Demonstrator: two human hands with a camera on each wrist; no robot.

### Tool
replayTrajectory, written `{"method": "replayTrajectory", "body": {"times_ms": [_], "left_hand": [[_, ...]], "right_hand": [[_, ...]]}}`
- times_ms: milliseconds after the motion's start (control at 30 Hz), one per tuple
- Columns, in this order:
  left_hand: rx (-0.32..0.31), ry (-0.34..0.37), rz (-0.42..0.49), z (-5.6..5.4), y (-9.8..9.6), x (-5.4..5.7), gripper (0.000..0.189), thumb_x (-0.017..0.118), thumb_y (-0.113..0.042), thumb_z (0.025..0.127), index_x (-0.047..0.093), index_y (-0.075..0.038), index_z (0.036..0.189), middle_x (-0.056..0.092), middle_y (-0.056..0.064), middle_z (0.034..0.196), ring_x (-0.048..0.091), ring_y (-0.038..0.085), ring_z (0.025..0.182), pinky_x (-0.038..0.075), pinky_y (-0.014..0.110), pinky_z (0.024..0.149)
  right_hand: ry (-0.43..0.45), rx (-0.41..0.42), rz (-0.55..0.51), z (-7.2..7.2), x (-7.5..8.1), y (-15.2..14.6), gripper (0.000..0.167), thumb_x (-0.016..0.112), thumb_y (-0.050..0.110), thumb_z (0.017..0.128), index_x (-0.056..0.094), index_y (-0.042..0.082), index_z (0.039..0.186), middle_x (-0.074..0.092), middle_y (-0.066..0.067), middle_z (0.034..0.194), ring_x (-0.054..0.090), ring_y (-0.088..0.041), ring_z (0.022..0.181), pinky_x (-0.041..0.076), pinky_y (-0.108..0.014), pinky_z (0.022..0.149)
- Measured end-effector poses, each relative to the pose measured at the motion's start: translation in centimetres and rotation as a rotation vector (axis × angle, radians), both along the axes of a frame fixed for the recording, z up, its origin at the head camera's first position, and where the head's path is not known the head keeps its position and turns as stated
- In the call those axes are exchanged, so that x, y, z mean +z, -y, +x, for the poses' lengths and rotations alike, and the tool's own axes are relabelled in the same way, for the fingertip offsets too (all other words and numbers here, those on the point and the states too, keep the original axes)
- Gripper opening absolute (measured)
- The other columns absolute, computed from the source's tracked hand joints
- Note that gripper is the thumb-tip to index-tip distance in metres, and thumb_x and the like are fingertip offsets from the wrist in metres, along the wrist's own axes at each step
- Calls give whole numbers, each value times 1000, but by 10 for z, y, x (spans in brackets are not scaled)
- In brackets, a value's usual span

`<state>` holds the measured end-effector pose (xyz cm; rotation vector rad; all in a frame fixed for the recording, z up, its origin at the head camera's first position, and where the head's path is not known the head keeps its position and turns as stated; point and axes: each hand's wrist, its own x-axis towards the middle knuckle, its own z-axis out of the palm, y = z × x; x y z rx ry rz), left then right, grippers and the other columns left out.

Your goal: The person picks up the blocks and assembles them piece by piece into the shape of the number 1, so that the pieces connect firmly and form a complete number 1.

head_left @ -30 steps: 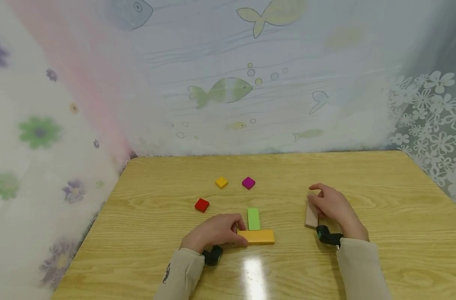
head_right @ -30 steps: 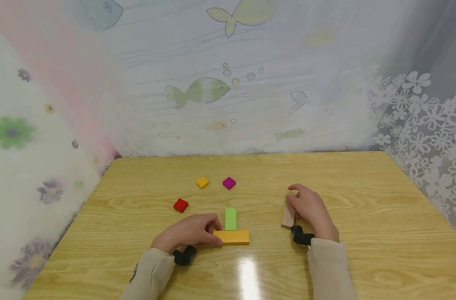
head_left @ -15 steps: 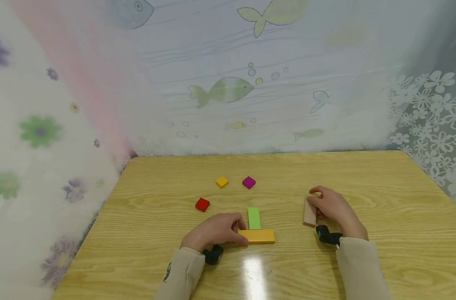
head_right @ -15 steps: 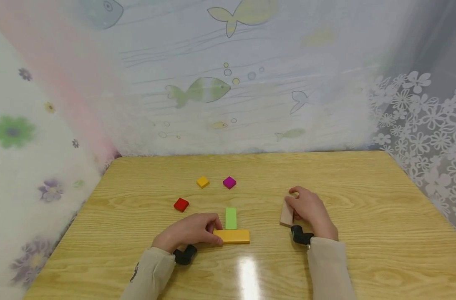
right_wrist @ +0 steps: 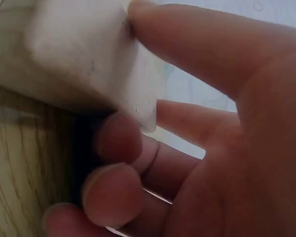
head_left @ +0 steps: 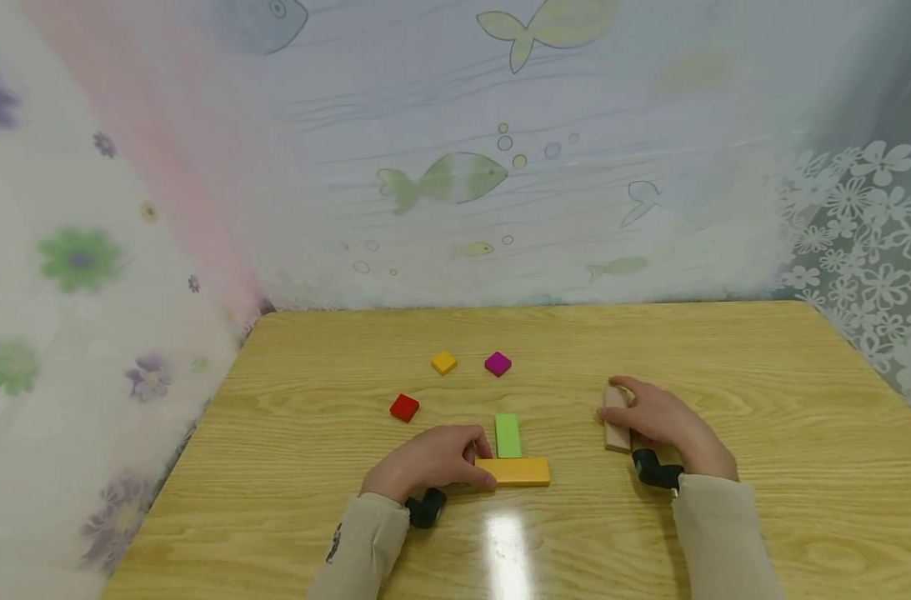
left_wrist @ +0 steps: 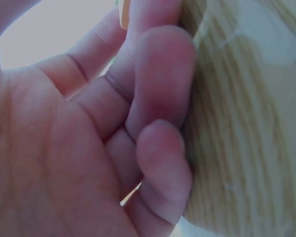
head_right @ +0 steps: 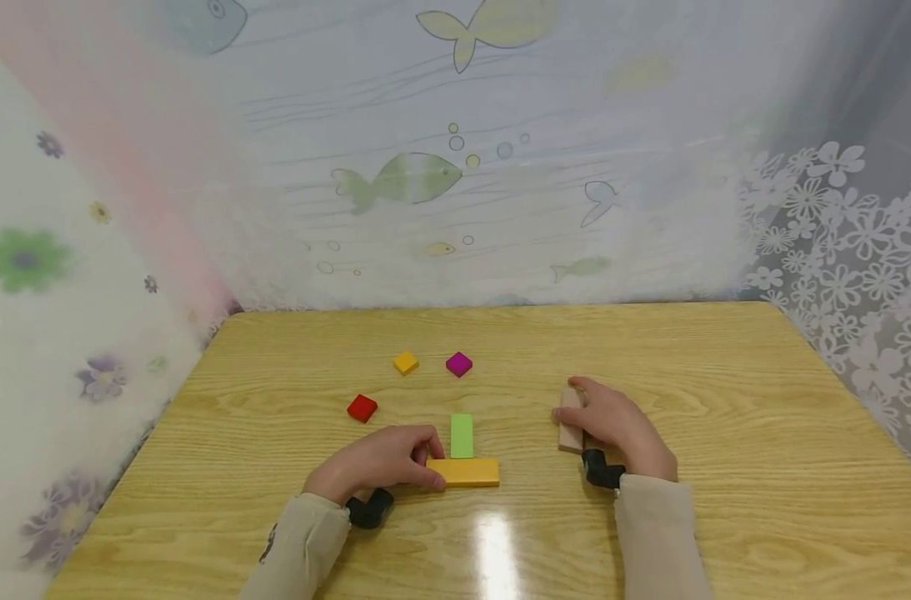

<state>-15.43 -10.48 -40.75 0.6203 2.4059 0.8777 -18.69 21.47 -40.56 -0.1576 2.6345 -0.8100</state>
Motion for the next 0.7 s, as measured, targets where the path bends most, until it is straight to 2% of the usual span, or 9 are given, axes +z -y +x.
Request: {"method": "replayTrajectory", "body": {"times_ms": [67, 267, 500, 700], "left_hand": [[0, 1, -2, 0, 0, 0, 28, 71, -39, 73, 56, -23, 91, 54, -5, 71, 48, 9, 61, 40, 25, 60], [4, 0, -7, 1, 0, 2, 28, 71, -39, 74, 56, -23, 91, 54, -5, 71, 47, 9, 62, 40, 26, 61], [4, 5, 5, 0, 0, 1, 28, 71, -38, 73, 56, -22, 91, 55, -4, 71, 48, 9, 62, 41, 26, 62], [3, 5, 2, -2, 0, -1, 28, 71, -39, 73, 56, -23, 91, 54, -5, 71, 47, 9, 62, 40, 25, 61]], "right_hand": [[11, -5, -8, 0, 0, 1, 73, 53, 48, 85, 29, 3, 137, 47, -27, 118, 54, -29, 94, 43, -42, 72], [-4, -23, 8, 1, 1, 6, 65, 52, 42, 86, 31, 4, 134, 45, -27, 120, 53, -30, 91, 42, -41, 69], [-27, -25, 18, -1, 2, 16, 53, 48, 36, 87, 36, 5, 129, 51, -22, 113, 52, -26, 83, 41, -40, 66], [-37, -32, 10, 0, 3, 18, 55, 44, 36, 89, 33, 4, 133, 47, -26, 121, 52, -30, 92, 41, -43, 71]]}}
